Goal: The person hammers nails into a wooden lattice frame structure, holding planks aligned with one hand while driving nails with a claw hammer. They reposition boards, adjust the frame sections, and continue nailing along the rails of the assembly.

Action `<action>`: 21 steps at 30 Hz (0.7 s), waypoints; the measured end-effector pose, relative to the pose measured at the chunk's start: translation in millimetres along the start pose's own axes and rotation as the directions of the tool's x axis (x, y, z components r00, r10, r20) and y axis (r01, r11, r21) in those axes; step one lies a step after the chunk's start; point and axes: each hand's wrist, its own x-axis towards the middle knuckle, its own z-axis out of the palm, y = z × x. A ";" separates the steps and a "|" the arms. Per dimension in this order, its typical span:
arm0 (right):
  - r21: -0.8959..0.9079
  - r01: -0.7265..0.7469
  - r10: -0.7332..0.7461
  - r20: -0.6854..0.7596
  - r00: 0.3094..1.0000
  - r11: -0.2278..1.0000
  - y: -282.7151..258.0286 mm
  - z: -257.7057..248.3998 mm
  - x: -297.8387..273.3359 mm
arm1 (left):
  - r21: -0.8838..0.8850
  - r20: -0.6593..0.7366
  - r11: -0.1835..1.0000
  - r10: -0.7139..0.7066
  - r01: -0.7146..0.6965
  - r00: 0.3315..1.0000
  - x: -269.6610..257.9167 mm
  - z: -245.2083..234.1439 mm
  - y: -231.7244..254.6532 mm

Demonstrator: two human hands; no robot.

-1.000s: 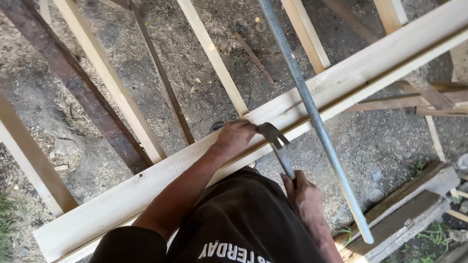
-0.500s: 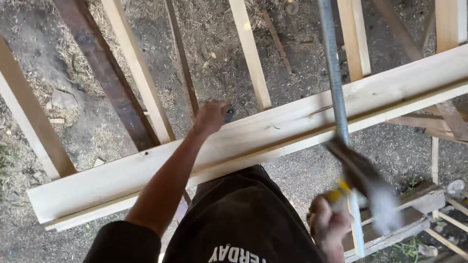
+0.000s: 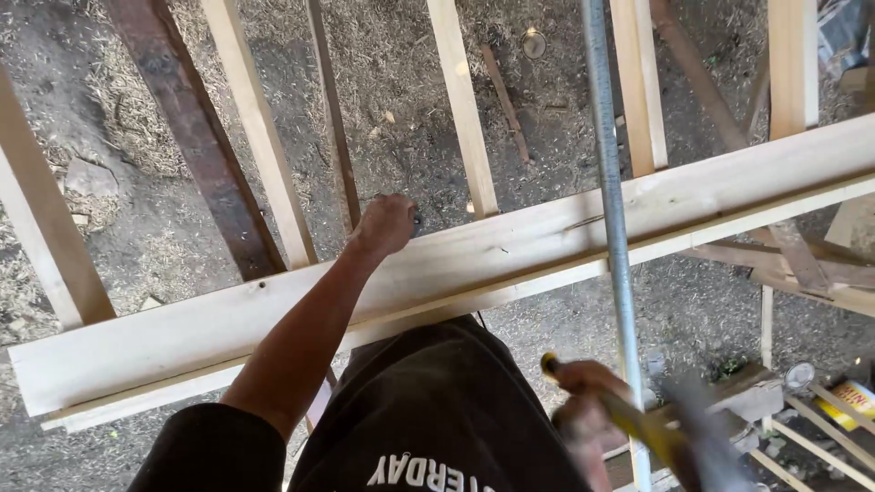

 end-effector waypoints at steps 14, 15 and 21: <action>-0.262 -0.538 0.594 0.246 0.766 0.801 36.5 15.2 -29.9 | 0.028 -0.035 0.999 0.030 -0.029 0.999 -3.4 -4.4 7.3; -0.755 -0.480 0.872 0.249 0.421 0.447 55.4 17.4 -45.3 | 0.050 0.017 0.998 -0.047 0.046 0.999 -2.6 -5.1 7.2; -0.475 -0.404 0.536 0.182 0.825 0.782 43.7 9.1 -43.3 | 0.170 -0.013 0.984 0.064 -0.061 0.998 -0.8 -0.2 2.3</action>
